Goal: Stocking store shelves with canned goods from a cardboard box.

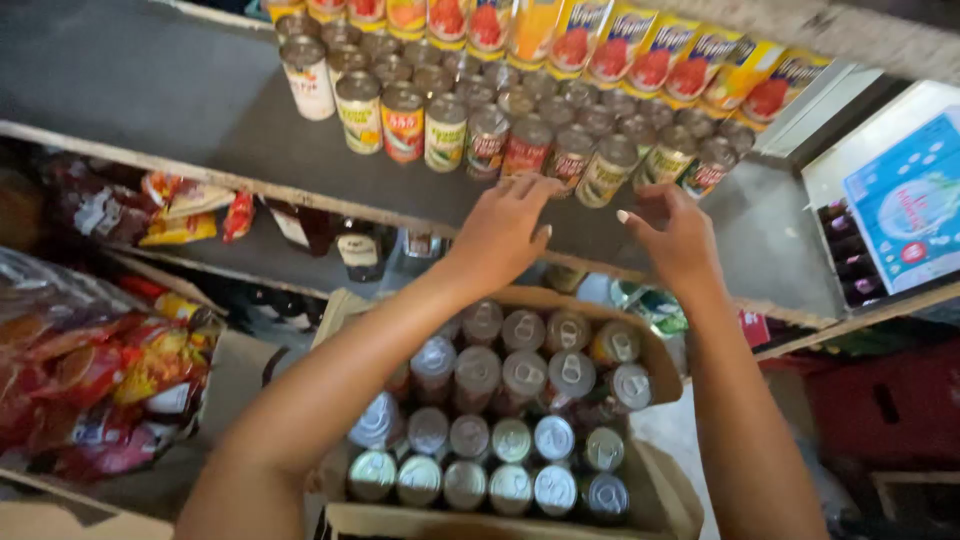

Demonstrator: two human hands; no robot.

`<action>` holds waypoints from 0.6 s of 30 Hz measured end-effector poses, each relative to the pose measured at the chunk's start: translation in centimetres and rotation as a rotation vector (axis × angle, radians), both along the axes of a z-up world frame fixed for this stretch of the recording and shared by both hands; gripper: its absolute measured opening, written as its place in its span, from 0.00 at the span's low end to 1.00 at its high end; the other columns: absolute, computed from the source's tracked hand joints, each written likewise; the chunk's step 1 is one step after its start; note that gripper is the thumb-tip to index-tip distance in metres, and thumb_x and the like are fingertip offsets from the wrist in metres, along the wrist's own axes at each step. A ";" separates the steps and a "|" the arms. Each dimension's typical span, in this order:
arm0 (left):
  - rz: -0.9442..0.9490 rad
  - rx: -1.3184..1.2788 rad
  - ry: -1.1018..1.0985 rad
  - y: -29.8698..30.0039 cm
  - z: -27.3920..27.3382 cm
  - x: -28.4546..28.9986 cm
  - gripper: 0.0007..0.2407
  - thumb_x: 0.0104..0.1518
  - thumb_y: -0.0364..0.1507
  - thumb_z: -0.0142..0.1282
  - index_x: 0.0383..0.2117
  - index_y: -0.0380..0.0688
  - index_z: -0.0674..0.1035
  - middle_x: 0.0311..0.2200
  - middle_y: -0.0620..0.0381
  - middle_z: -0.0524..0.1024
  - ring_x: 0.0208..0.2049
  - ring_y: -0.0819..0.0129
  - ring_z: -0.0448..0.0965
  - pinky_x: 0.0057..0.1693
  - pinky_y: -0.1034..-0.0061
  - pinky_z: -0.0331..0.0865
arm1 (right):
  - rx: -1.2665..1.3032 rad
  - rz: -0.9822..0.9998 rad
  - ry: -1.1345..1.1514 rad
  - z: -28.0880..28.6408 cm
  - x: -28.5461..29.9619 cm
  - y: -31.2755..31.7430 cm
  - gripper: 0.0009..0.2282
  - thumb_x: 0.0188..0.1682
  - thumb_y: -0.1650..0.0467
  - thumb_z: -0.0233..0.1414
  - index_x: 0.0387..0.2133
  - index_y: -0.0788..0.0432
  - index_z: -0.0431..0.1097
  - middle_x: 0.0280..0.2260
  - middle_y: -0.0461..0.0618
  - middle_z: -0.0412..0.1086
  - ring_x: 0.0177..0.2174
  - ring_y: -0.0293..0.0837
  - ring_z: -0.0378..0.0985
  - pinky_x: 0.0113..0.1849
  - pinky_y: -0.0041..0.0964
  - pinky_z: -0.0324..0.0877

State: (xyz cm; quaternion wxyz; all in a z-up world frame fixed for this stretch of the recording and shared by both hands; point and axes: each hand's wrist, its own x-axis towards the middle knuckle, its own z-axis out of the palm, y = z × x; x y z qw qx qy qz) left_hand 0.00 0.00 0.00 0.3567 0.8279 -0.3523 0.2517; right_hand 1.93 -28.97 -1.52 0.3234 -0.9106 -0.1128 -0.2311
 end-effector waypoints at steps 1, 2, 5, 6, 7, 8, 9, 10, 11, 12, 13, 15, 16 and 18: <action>0.000 -0.001 -0.015 -1.0 -0.4 1.0 0.22 0.52 0.25 0.61 0.55 0.44 0.71 0.53 0.46 0.72 0.56 0.46 0.71 0.58 0.55 0.66 | -0.001 0.000 -0.015 -0.7 1.1 -0.9 0.16 0.48 0.70 0.65 0.46 0.64 0.72 0.40 0.53 0.77 0.39 0.41 0.80 0.44 0.37 0.74; -0.001 -0.004 -0.054 -2.0 -0.7 2.0 0.25 0.51 0.24 0.61 0.58 0.42 0.69 0.56 0.46 0.70 0.59 0.46 0.69 0.62 0.55 0.64 | 0.041 -0.022 -0.031 -1.3 2.3 -1.9 0.18 0.46 0.70 0.65 0.48 0.64 0.71 0.41 0.53 0.77 0.40 0.42 0.81 0.44 0.37 0.74; 0.027 0.052 -0.068 -4.6 -1.5 4.4 0.28 0.50 0.25 0.62 0.61 0.41 0.68 0.60 0.45 0.68 0.62 0.43 0.63 0.64 0.54 0.60 | 0.111 -0.067 -0.024 -4.1 5.9 -4.0 0.21 0.44 0.70 0.66 0.49 0.65 0.69 0.42 0.54 0.76 0.42 0.43 0.80 0.45 0.38 0.74; 0.060 0.109 -0.028 -5.3 -1.7 5.1 0.29 0.50 0.25 0.62 0.62 0.41 0.68 0.61 0.45 0.66 0.63 0.40 0.59 0.63 0.52 0.57 | 0.137 -0.089 0.013 -5.2 7.0 -4.5 0.23 0.42 0.70 0.67 0.50 0.65 0.67 0.43 0.55 0.76 0.44 0.44 0.80 0.46 0.39 0.73; 0.060 0.111 -0.039 -5.9 -2.1 5.7 0.29 0.50 0.25 0.62 0.62 0.41 0.68 0.61 0.45 0.66 0.63 0.40 0.59 0.63 0.52 0.57 | 0.139 -0.089 0.002 -6.3 8.0 -4.9 0.23 0.42 0.70 0.67 0.50 0.65 0.67 0.43 0.55 0.76 0.44 0.44 0.80 0.46 0.39 0.73; 0.063 0.116 -0.069 -6.5 -2.5 6.3 0.30 0.50 0.26 0.63 0.63 0.39 0.67 0.62 0.46 0.66 0.65 0.41 0.59 0.66 0.53 0.57 | 0.222 0.058 0.012 -7.5 9.1 -5.2 0.23 0.43 0.70 0.64 0.50 0.65 0.64 0.44 0.53 0.76 0.44 0.43 0.80 0.46 0.38 0.74; 0.067 0.120 -0.099 -7.1 -2.9 6.9 0.32 0.49 0.27 0.63 0.64 0.37 0.66 0.64 0.47 0.65 0.66 0.43 0.59 0.70 0.54 0.56 | 0.301 0.207 0.023 -8.6 10.2 -5.5 0.23 0.44 0.70 0.62 0.51 0.64 0.61 0.44 0.52 0.77 0.45 0.42 0.81 0.47 0.37 0.74; 0.067 0.120 -0.110 -7.4 -2.9 7.1 0.32 0.49 0.27 0.63 0.64 0.37 0.66 0.64 0.47 0.65 0.66 0.43 0.59 0.70 0.54 0.56 | 0.301 0.208 0.012 -8.3 10.1 -4.9 0.23 0.44 0.70 0.62 0.51 0.64 0.61 0.44 0.52 0.77 0.45 0.42 0.81 0.47 0.37 0.74; 0.074 0.146 -0.057 -7.8 -3.1 7.3 0.32 0.48 0.27 0.63 0.64 0.38 0.66 0.65 0.47 0.63 0.66 0.41 0.57 0.69 0.52 0.55 | 0.231 0.154 0.001 -8.2 10.0 -4.3 0.22 0.43 0.70 0.63 0.49 0.64 0.62 0.41 0.52 0.76 0.42 0.43 0.81 0.45 0.38 0.75; 0.082 0.170 -0.004 -8.1 -3.2 7.5 0.32 0.48 0.27 0.63 0.64 0.39 0.66 0.66 0.48 0.61 0.67 0.40 0.56 0.68 0.49 0.53 | 0.161 0.099 -0.011 -8.1 9.8 -3.7 0.21 0.42 0.70 0.64 0.46 0.64 0.64 0.38 0.52 0.76 0.38 0.44 0.81 0.43 0.38 0.75; 0.084 0.170 -0.011 -8.2 -3.3 7.6 0.32 0.48 0.27 0.63 0.64 0.39 0.66 0.66 0.48 0.61 0.67 0.40 0.56 0.68 0.49 0.53 | 0.161 0.101 -0.018 -7.7 10.0 -3.0 0.21 0.42 0.70 0.64 0.46 0.64 0.64 0.38 0.52 0.76 0.38 0.44 0.81 0.43 0.38 0.75; 0.100 0.204 -0.064 -8.3 -3.5 7.9 0.31 0.48 0.26 0.61 0.63 0.39 0.66 0.67 0.45 0.59 0.67 0.37 0.54 0.68 0.50 0.53 | 0.202 -0.020 0.019 -7.1 10.1 -1.7 0.19 0.41 0.69 0.65 0.41 0.64 0.66 0.32 0.53 0.74 0.33 0.45 0.78 0.38 0.39 0.74; 0.103 0.204 -0.069 -8.4 -3.2 7.9 0.31 0.48 0.26 0.61 0.63 0.39 0.66 0.67 0.45 0.59 0.67 0.37 0.54 0.68 0.50 0.53 | 0.202 -0.017 0.014 -7.2 10.6 -1.7 0.19 0.41 0.69 0.65 0.41 0.64 0.66 0.32 0.53 0.74 0.33 0.45 0.78 0.38 0.39 0.74; 0.091 0.205 -0.053 -8.5 -2.9 7.6 0.33 0.47 0.26 0.61 0.65 0.37 0.65 0.66 0.45 0.59 0.67 0.37 0.54 0.68 0.50 0.53 | 0.053 -0.129 0.017 -7.3 11.4 -1.8 0.19 0.40 0.66 0.68 0.33 0.65 0.67 0.27 0.58 0.71 0.28 0.50 0.74 0.33 0.45 0.69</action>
